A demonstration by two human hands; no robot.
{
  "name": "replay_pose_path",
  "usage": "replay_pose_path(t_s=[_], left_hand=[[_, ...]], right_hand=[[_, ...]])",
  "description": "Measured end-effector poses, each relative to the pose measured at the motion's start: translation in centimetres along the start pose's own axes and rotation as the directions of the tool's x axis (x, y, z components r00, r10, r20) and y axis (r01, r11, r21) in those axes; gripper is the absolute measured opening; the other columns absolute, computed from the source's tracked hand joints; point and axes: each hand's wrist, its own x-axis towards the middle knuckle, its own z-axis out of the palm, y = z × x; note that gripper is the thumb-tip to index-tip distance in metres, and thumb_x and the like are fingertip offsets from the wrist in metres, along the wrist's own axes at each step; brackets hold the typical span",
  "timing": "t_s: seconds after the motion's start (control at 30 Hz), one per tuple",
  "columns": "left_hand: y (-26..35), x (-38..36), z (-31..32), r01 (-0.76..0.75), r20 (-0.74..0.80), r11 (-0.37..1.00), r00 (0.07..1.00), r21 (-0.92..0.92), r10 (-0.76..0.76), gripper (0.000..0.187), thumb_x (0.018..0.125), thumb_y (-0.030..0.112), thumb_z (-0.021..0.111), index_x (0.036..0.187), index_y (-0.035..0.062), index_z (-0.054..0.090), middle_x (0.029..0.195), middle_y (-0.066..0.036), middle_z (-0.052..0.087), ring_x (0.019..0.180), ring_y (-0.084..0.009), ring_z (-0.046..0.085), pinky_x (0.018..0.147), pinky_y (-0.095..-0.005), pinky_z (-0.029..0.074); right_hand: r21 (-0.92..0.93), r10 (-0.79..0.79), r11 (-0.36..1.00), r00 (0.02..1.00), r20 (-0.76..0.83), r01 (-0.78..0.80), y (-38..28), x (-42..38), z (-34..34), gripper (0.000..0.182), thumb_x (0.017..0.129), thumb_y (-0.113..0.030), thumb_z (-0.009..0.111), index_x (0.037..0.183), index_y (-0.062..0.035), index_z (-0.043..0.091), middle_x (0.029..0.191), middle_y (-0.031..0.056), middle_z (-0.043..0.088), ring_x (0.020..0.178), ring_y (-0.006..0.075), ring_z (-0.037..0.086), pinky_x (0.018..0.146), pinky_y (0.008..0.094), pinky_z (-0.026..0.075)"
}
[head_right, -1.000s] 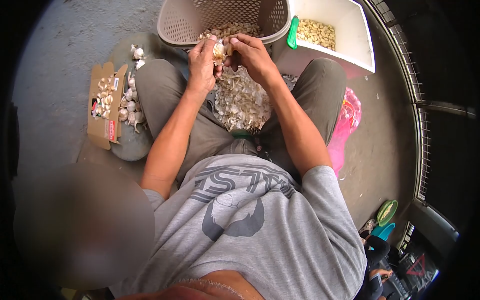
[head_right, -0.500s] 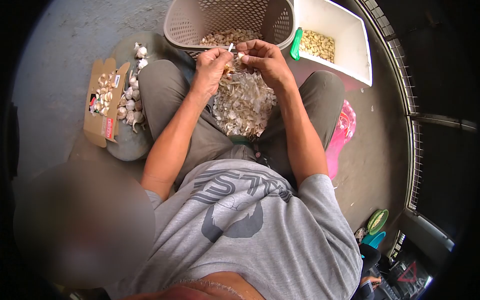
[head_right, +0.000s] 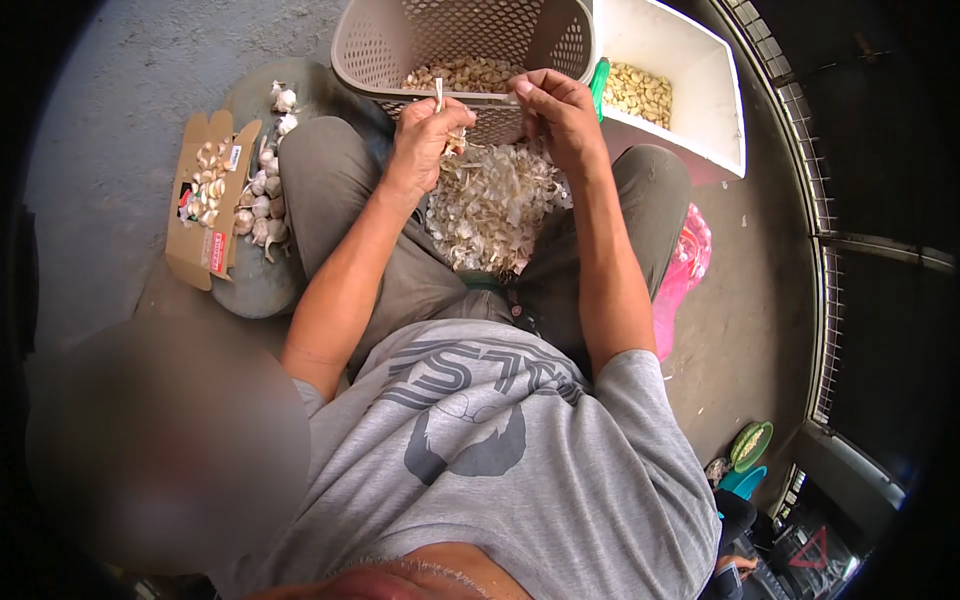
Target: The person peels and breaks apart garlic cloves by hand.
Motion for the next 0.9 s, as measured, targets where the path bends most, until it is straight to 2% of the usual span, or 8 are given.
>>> replay_pose_path(t_s=[0.13, 0.23, 0.33, 0.47, 0.53, 0.67, 0.8, 0.9], left_hand=[[0.3, 0.3, -0.7, 0.072, 0.012, 0.997, 0.997, -0.034, -0.072, 0.021, 0.093, 0.023, 0.072, 0.088, 0.0032, 0.07, 0.068, 0.003, 0.057, 0.057, -0.0068, 0.051, 0.05, -0.0245, 0.046], [0.2, 0.0, -0.4, 0.081, 0.025, 0.995, 0.997, -0.064, -0.079, 0.035, 0.099, 0.036, 0.066, 0.089, 0.003, 0.07, 0.066, 0.001, 0.057, 0.051, -0.0075, 0.051, 0.043, -0.0235, 0.041], [-0.1, 0.4, -0.1, 0.066, 0.031, 0.996, 0.997, -0.058, -0.064, 0.047, 0.104, 0.048, 0.055, 0.102, 0.0025, 0.067, 0.07, -0.001, 0.06, 0.054, -0.0081, 0.054, 0.043, -0.0237, 0.041], [-1.0, 0.5, 0.1, -0.213, -0.038, 0.961, 0.974, 0.176, 0.223, 0.052, 0.107, 0.051, 0.047, 0.112, 0.0009, 0.063, 0.096, -0.006, 0.065, 0.086, -0.0102, 0.061, 0.072, -0.0263, 0.05], [-1.1, 0.4, 0.3, -0.192, -0.058, 0.953, 0.976, 0.234, 0.211, 0.055, 0.108, 0.052, 0.045, 0.111, 0.0002, 0.063, 0.101, -0.007, 0.064, 0.094, -0.0104, 0.059, 0.08, -0.0269, 0.049], [-1.8, 1.3, -0.6, -0.136, 0.034, 0.979, 0.991, 0.151, 0.132, 0.058, 0.107, 0.054, 0.045, 0.102, -0.0007, 0.065, 0.088, -0.004, 0.065, 0.079, -0.0102, 0.058, 0.07, -0.0256, 0.049], [-0.3, -1.1, 1.5, -0.323, -0.012, 0.854, 0.934, 0.409, 0.358, 0.058, 0.108, 0.052, 0.043, 0.101, -0.0002, 0.067, 0.08, -0.001, 0.064, 0.072, -0.0097, 0.056, 0.066, -0.0271, 0.047], [0.1, -1.5, 1.4, -0.523, 0.085, 0.656, 0.813, 0.544, 0.577, 0.057, 0.108, 0.051, 0.042, 0.109, -0.0009, 0.065, 0.088, -0.01, 0.063, 0.079, -0.0197, 0.059, 0.072, -0.0341, 0.05]], right_hand=[[-0.191, 0.14, 0.98, 0.862, 0.487, -0.051, -2.3, -0.1, -2.1, 0.02, 0.097, -0.016, 0.07, 0.105, 0.0025, 0.071, 0.079, 0.0034, 0.069, 0.051, 0.0072, 0.052, 0.047, 0.0225, 0.041], [-0.07, -0.051, 0.996, 0.998, -0.034, 0.049, -1.1, 0.4, 0.5, 0.036, 0.098, -0.019, 0.068, 0.124, 0.0058, 0.064, 0.096, 0.0094, 0.07, 0.062, 0.0106, 0.062, 0.053, 0.0249, 0.049], [-0.741, -0.346, 0.637, 0.938, -0.03, 0.211, -0.3, 1.8, 1.4, 0.053, 0.103, -0.024, 0.063, 0.147, 0.0016, 0.047, 0.123, 0.017, 0.064, 0.082, 0.0152, 0.069, 0.063, 0.0289, 0.053], [-0.535, 0.116, 0.845, 0.981, 0.157, -0.014, 0.2, -0.6, 4.2, 0.035, 0.102, -0.023, 0.065, 0.125, 0.0035, 0.066, 0.093, 0.0077, 0.073, 0.078, 0.0131, 0.065, 0.069, 0.0283, 0.054], [-0.609, -0.009, 0.781, 0.978, 0.21, 0.138, 2.9, -0.7, 4.6, 0.029, 0.102, -0.022, 0.065, 0.112, 0.0053, 0.07, 0.088, 0.0067, 0.072, 0.077, 0.0125, 0.064, 0.068, 0.0286, 0.053], [-0.383, 0.127, 0.92, 0.988, 0.086, -0.085, 1.4, -1.0, 4.9, 0.019, 0.098, -0.018, 0.07, 0.101, 0.0007, 0.073, 0.073, 0.001, 0.064, 0.062, 0.0051, 0.052, 0.054, 0.023, 0.042], [0.02, 0.236, 0.971, 0.967, 0.091, -0.239, 1.8, -0.9, 4.5, 0.017, 0.093, -0.014, 0.074, 0.081, -0.0034, 0.067, 0.067, 0.0001, 0.061, 0.047, 0.0041, 0.041, 0.041, 0.0229, 0.027], [0.024, 0.264, 0.964, 0.964, 0.035, -0.265, 2.0, -1.2, 4.4, 0.02, 0.092, -0.013, 0.075, 0.077, -0.0054, 0.064, 0.064, -0.0006, 0.059, 0.046, 0.0066, 0.047, 0.04, 0.0231, 0.031]])
